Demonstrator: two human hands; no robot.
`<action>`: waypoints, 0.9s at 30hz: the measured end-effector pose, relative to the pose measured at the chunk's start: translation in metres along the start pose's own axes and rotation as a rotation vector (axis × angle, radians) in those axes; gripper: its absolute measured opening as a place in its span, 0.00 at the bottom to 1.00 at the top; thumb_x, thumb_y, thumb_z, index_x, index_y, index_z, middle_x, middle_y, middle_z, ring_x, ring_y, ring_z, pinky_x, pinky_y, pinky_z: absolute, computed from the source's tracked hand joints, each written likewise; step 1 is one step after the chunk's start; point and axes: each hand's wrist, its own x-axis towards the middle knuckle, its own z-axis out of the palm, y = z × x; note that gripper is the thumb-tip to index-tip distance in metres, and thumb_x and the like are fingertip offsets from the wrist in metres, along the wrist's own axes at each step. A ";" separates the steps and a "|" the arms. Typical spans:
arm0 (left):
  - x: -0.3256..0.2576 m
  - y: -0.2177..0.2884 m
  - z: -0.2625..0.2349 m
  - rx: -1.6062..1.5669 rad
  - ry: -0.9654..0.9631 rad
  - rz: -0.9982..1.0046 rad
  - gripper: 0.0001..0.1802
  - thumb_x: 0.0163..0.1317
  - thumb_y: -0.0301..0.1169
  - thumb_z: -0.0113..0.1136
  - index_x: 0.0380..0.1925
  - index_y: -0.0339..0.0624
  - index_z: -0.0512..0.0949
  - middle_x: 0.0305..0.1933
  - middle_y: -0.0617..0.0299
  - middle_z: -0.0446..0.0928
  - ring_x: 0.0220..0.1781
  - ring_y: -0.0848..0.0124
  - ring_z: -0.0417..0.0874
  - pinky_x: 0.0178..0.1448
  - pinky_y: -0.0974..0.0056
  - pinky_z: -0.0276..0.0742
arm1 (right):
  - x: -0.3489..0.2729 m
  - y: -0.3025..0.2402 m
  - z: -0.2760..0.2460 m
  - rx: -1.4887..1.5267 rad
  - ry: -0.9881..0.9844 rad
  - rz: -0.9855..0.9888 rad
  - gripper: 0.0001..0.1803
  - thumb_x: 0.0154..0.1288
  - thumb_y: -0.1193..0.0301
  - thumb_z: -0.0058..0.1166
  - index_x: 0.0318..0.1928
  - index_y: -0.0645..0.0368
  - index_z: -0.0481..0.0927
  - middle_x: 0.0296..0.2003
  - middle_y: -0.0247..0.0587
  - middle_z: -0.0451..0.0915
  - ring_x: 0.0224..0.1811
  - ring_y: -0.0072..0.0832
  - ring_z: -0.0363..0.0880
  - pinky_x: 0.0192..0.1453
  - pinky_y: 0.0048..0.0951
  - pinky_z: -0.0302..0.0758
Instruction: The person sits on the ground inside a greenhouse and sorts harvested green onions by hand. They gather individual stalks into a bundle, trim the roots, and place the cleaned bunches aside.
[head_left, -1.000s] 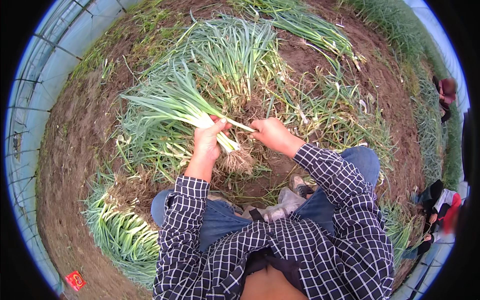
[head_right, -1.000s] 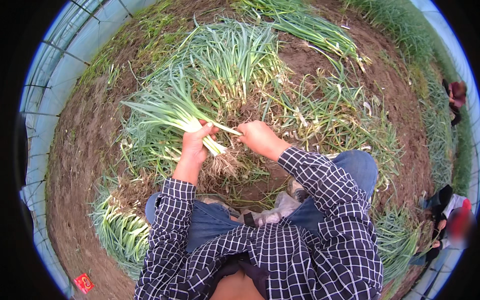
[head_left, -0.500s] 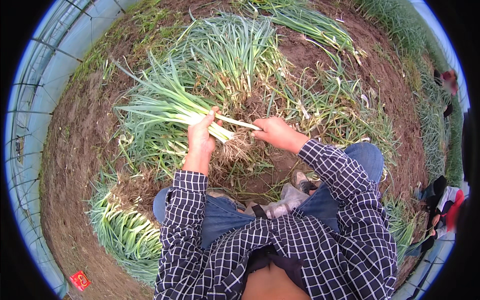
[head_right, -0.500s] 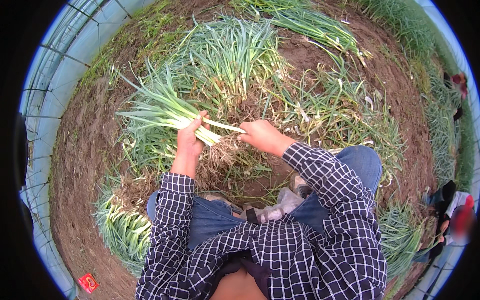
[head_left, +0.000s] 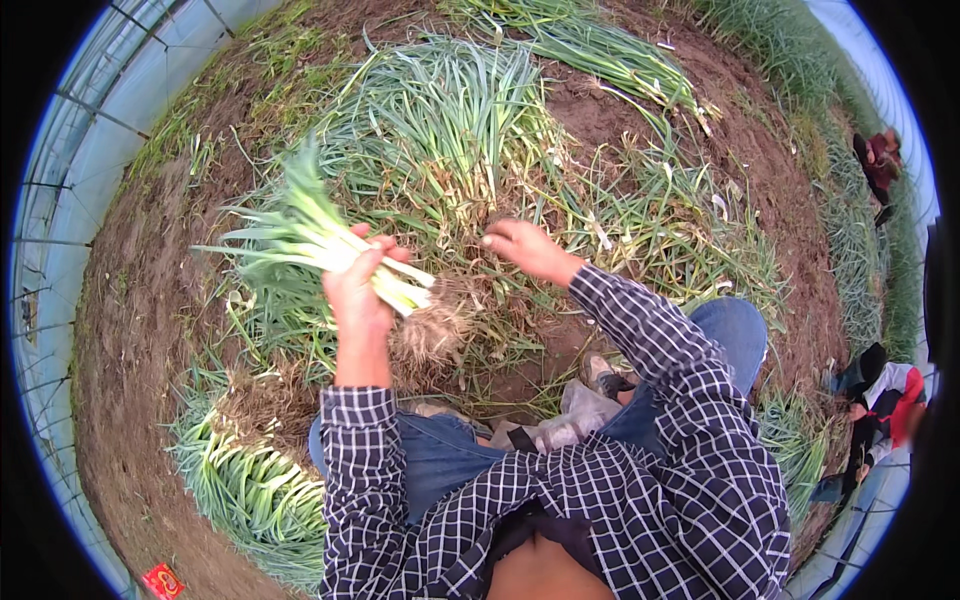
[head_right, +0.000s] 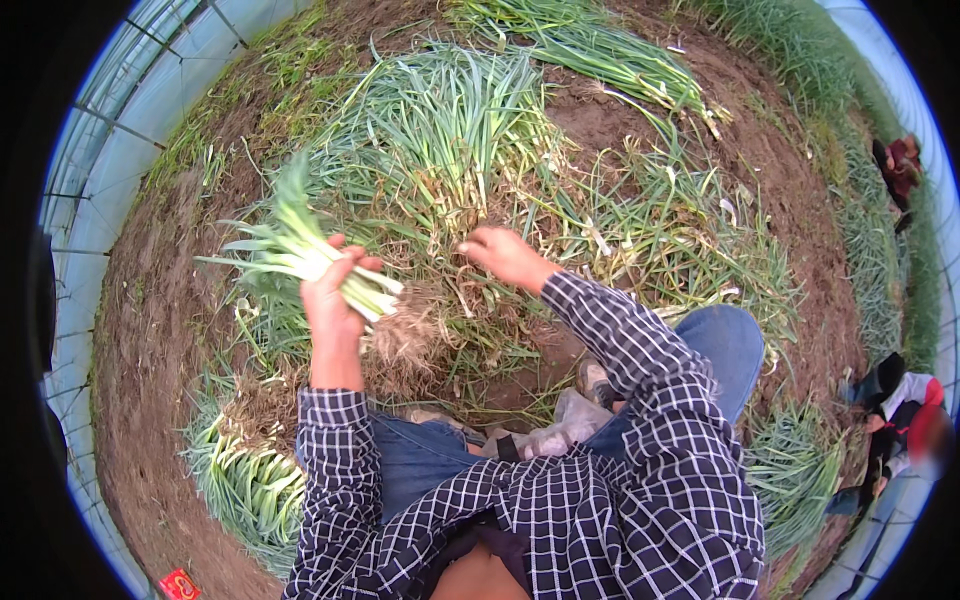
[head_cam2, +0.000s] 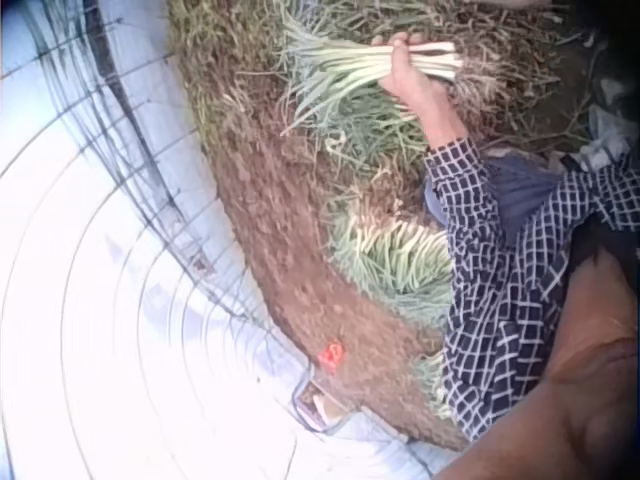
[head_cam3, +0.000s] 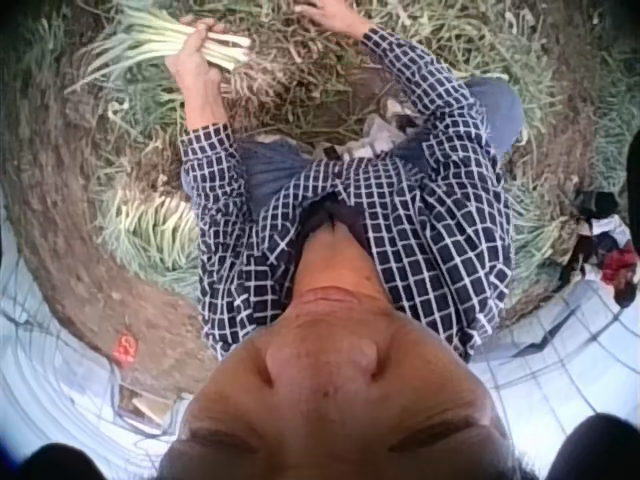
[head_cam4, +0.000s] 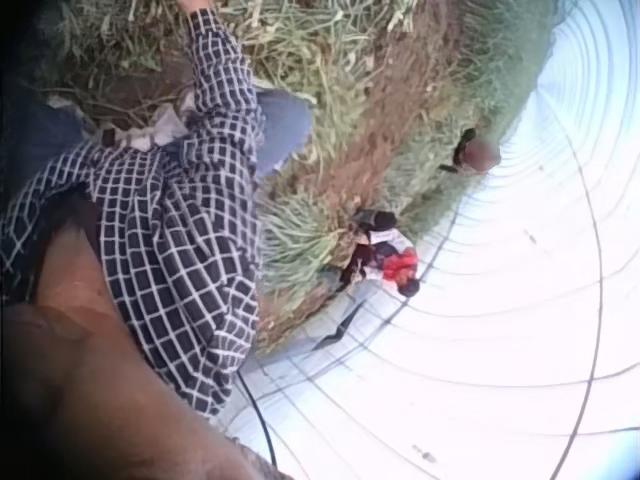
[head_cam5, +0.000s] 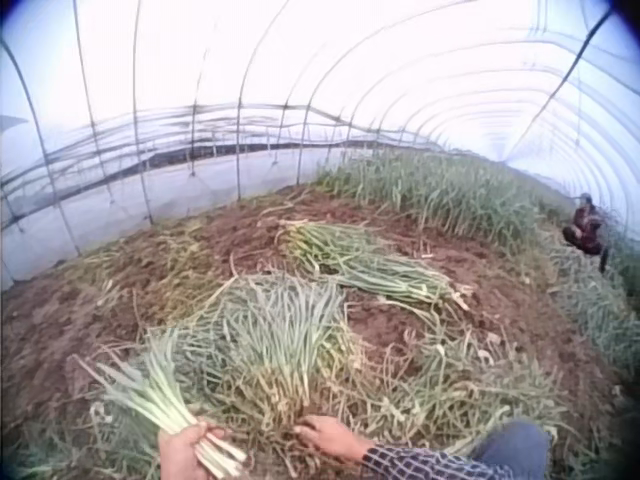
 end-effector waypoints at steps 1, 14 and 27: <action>0.003 0.009 0.002 0.014 -0.011 0.067 0.18 0.52 0.17 0.49 0.45 0.29 0.65 0.30 0.54 0.72 0.30 0.66 0.78 0.39 0.57 0.81 | 0.016 0.025 -0.004 -0.089 0.116 0.070 0.21 0.64 0.60 0.45 0.45 0.69 0.72 0.41 0.55 0.76 0.43 0.42 0.76 0.51 0.39 0.71; 0.030 0.034 -0.056 -0.235 0.001 0.006 0.17 0.58 0.26 0.48 0.48 0.34 0.67 0.23 0.64 0.64 0.22 0.74 0.65 0.30 0.64 0.66 | 0.105 0.020 -0.017 0.304 0.294 0.464 0.11 0.54 0.73 0.53 0.37 0.67 0.76 0.33 0.43 0.78 0.31 0.26 0.75 0.38 0.25 0.73; 0.032 0.026 -0.032 -0.177 -0.054 -0.043 0.09 0.57 0.28 0.53 0.38 0.38 0.71 0.19 0.67 0.62 0.18 0.74 0.63 0.24 0.67 0.63 | 0.074 0.028 -0.034 0.529 0.197 0.471 0.10 0.56 0.77 0.53 0.39 0.71 0.76 0.34 0.42 0.79 0.32 0.24 0.76 0.36 0.24 0.72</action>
